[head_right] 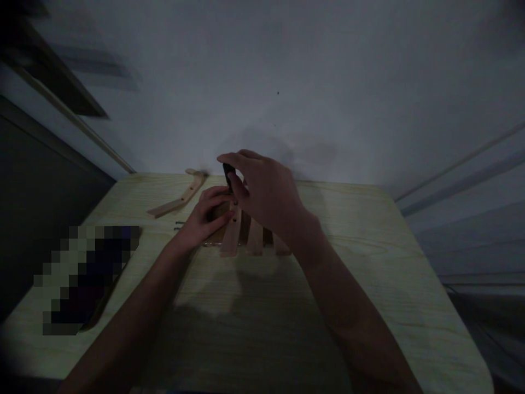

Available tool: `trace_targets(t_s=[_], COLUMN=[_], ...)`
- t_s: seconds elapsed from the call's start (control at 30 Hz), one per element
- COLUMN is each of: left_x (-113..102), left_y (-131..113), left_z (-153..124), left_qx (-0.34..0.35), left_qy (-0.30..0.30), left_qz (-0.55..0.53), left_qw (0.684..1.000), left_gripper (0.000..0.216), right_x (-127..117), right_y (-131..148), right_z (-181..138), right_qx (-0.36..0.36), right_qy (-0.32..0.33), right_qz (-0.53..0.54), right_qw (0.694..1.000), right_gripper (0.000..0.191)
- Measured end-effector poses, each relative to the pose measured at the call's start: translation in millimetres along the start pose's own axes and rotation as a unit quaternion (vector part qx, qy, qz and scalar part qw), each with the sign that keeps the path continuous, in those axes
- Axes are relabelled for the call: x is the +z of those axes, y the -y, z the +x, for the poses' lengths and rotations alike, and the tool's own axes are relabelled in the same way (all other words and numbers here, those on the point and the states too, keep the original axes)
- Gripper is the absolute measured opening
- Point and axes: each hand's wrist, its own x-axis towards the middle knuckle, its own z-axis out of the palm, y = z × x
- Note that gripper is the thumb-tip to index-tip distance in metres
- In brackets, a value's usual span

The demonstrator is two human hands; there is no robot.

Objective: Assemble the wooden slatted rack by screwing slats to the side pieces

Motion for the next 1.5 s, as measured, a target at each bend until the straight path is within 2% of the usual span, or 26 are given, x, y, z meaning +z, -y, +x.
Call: trace_targets(t_s=[0.33,0.5,0.83,1.1,1.23,1.5], left_x=[-0.7,0.0,-0.3,0.0,1.2,1.1], left_y=[1.0,1.7,0.2,0.1,1.7,1.1], left_z=[0.5,0.6,1.5,0.7,0.2,0.7], left_qx=[-0.006,-0.001,-0.001,-0.007,-0.01,-0.007], left_qy=[0.004,0.001,0.001,-0.002,-0.007,-0.006], left_qz=[-0.001,-0.001,0.0,-0.008,-0.011,-0.007], left_qw=[1.0,1.0,1.0,1.0,1.0,1.0], left_gripper=[0.029,0.028,0.028,0.028,0.028,0.027], right_x=[-0.7,3.2,2.5,0.8,0.5,6.0], right_y=[-2.6,-5.1,-0.3,-1.3,-5.3,-12.4], right_z=[1.7,1.7,1.1,0.0,-0.1,-4.6], right_qx=[-0.021,-0.005,-0.024,-0.03,-0.039,-0.053], right_qy=[-0.001,-0.018,0.013,0.022,0.029,0.044], right_qz=[0.027,0.043,-0.004,-0.005,0.025,0.05], right_qw=[0.999,0.999,1.0,0.999,0.999,0.996], right_gripper=[0.022,0.016,0.022,0.044,0.045,0.035])
